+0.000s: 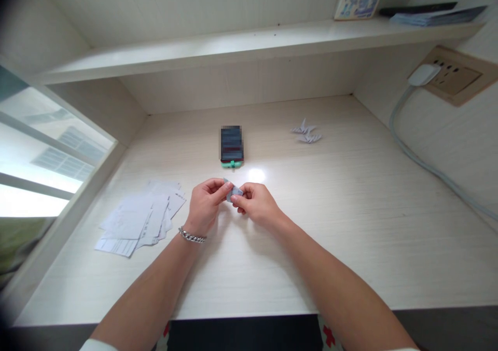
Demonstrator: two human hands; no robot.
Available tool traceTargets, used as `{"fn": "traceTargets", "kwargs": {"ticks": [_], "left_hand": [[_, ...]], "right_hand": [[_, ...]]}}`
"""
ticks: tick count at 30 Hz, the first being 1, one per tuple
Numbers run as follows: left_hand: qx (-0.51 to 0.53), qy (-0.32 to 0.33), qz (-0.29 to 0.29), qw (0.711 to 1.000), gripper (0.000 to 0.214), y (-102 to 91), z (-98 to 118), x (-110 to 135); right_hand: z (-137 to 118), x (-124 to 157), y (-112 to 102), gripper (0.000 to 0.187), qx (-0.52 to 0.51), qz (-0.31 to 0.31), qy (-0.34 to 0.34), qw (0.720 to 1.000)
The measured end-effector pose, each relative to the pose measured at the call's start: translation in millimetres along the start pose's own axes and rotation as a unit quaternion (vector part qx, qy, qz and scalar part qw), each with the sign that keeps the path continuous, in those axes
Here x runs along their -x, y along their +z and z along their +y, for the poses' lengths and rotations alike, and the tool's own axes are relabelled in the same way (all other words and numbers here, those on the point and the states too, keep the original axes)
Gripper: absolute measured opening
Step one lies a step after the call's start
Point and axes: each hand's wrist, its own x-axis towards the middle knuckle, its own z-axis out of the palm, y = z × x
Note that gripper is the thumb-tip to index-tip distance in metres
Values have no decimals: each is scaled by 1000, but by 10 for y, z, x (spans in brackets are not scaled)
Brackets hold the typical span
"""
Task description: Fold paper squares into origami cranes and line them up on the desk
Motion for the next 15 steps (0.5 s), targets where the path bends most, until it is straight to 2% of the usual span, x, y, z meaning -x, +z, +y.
{"fn": "traceTargets", "kwargs": {"ticks": [5,10,15], "left_hand": [[10,-11,-6,1000,24,10,4,3],[-35,-29,-94,995,24,-17,2,17],[-67,-2,-81,994,25,-42,-3,-2]], "right_hand": [[1,9,-7,35,-30,-3,13,999],[6,19,-77,32,6,-5,-26,1000],[10,8,-87,34,19,-6,-32,999]]}}
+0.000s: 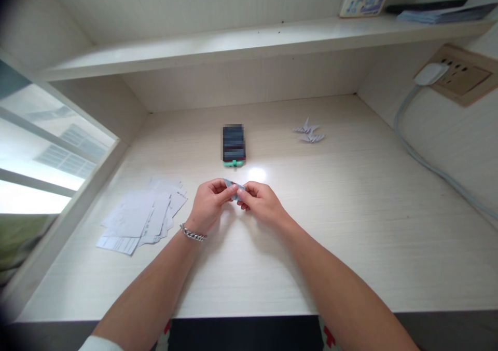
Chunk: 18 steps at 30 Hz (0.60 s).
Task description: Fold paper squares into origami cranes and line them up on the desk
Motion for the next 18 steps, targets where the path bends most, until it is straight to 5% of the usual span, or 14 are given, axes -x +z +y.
{"fn": "traceTargets", "kwargs": {"ticks": [18], "left_hand": [[73,-25,30,997,29,33,25,-4]], "right_hand": [[-45,-3,-32,33,-31,13,-16,999]]}}
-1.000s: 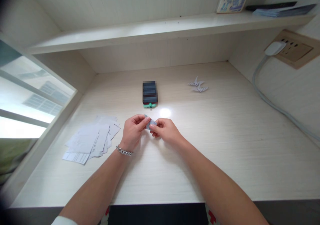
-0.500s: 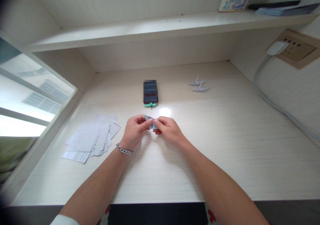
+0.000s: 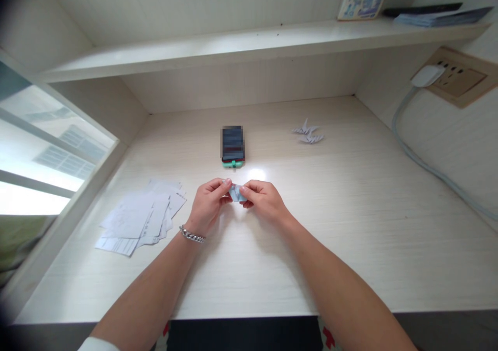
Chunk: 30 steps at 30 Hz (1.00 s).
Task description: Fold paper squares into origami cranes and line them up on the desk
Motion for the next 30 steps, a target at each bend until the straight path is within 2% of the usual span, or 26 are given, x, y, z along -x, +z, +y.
{"fn": "traceTargets", "kwargs": {"ticks": [4,9,16,25,30], "left_hand": [[2,4,14,1000,29,16,2,10],[5,-13,28,1000,31,35,-11,4],[13,-14,32,999,32,14,5,7],[35,-38,16,999,39,35,-1,-2],[-20,15,-2,1000,34,8,-11,5]], "right_hand": [[29,-14,21,34,-28,33,15,999],[53,-29,40,36,30,93,-13,995],[16,-12,32,33,7,37,-12,999],[30,-14,28,31,-24,45,-7,999],[40,-2,33,31,-21,49,2,999]]}}
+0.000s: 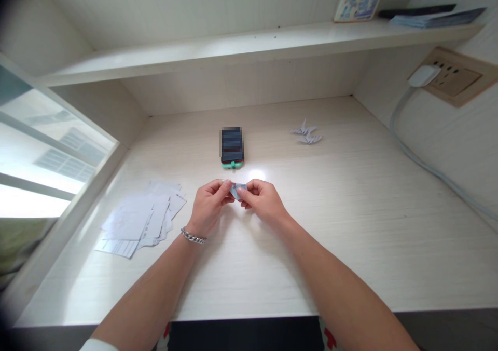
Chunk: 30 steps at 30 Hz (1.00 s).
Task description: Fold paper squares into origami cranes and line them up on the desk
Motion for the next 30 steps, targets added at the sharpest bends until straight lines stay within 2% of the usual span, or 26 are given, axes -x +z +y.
{"fn": "traceTargets", "kwargs": {"ticks": [4,8,11,17,22,27,30], "left_hand": [[-45,10,-8,999,35,-12,-16,5],[-12,-5,-50,999,29,1,-12,11],[0,-9,-79,997,36,2,6,13],[23,-13,-42,999,43,-17,7,-8],[21,22,-14,999,48,-12,13,-6],[-12,77,28,997,38,-4,35,11],[-42,87,30,995,29,-1,34,16]], "right_hand": [[-18,9,9,29,25,30,-23,999],[-7,8,10,28,38,72,-62,995],[4,7,0,27,54,94,-80,991],[-9,17,1,25,90,113,-102,984],[-11,30,28,26,69,121,-118,983],[-27,49,52,27,33,108,-114,987],[-39,52,57,28,28,104,-103,989]]}}
